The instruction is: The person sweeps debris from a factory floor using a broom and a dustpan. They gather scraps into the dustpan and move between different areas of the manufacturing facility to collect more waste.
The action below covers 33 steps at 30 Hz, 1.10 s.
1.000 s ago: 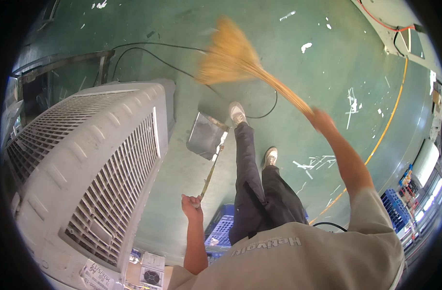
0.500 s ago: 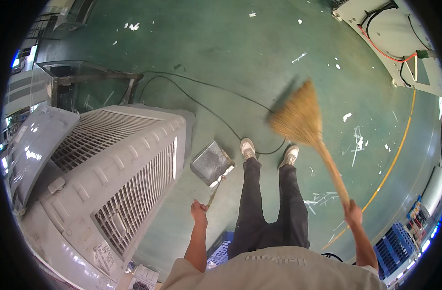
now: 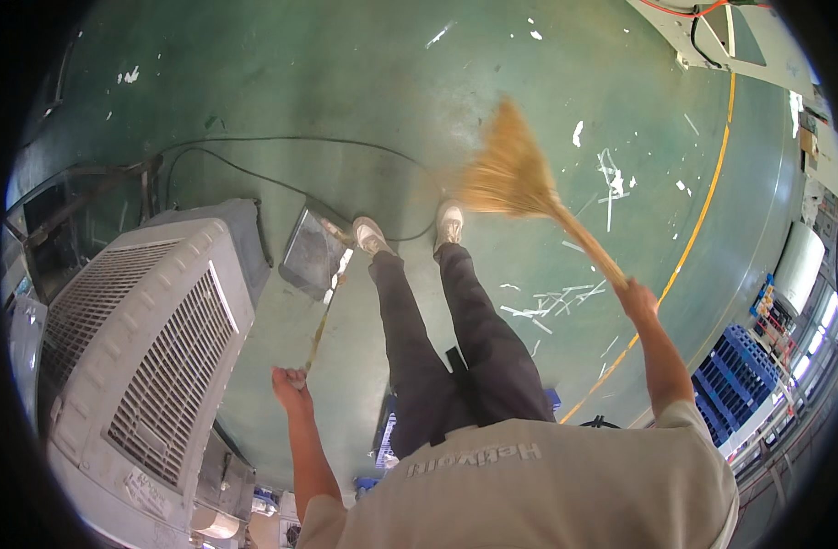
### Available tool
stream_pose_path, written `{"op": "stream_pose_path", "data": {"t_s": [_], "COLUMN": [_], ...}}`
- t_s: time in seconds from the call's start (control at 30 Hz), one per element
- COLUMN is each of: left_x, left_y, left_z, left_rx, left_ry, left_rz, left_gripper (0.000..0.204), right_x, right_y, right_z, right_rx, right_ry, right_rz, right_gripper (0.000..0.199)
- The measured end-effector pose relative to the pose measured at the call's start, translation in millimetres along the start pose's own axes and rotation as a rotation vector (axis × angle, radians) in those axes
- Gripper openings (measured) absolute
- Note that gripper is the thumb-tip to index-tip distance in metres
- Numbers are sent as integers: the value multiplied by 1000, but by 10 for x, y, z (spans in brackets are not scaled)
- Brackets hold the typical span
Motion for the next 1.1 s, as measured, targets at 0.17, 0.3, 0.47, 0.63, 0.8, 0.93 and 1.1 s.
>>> {"op": "stream_pose_path", "data": {"t_s": [0.17, 0.3, 0.47, 0.63, 0.8, 0.93, 1.1], "left_x": [200, 84, 107, 327, 690, 683, 964], "left_y": [-14, -253, -698, -1067, -1177, -1627, -1934], "left_z": [-299, -601, -1107, -1457, -1708, -2001, -2162], "left_rx": [-38, -134, -288, -446, -498, -499, -494], "left_ry": [185, 76, -3, -88, -189, -262, -330], "left_rz": [-50, -97, -89, -13, 96, 121, 209], "left_gripper": [29, 30, 31, 31, 30, 30, 33], "right_x": [-617, -903, -774, -127, -358, -745, -683], "right_y": [-944, -1249, 725, 3847, 7877, 10955, 13221], "right_z": [-49, -169, 1489, 3140, 4767, 5593, 6338], "right_rx": [316, 517, 716, 445, 150, 38, -330], "right_ry": [7, -207, -189, -272, -298, -286, -360], "right_rz": [-157, -44, 107, 639, 1111, 1378, 1331], "right_gripper": [54, 49, 37, 42, 50, 42, 34]}}
Point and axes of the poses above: each hand's wrist, its own x-axis towards the middle knuckle, its own z-axis out of the back of the hand, y = z × x, the point moved 10 cm from there along x, towards the middle knuckle, and after that the axes turned 10 degrees about z, right-handed, at the moved point
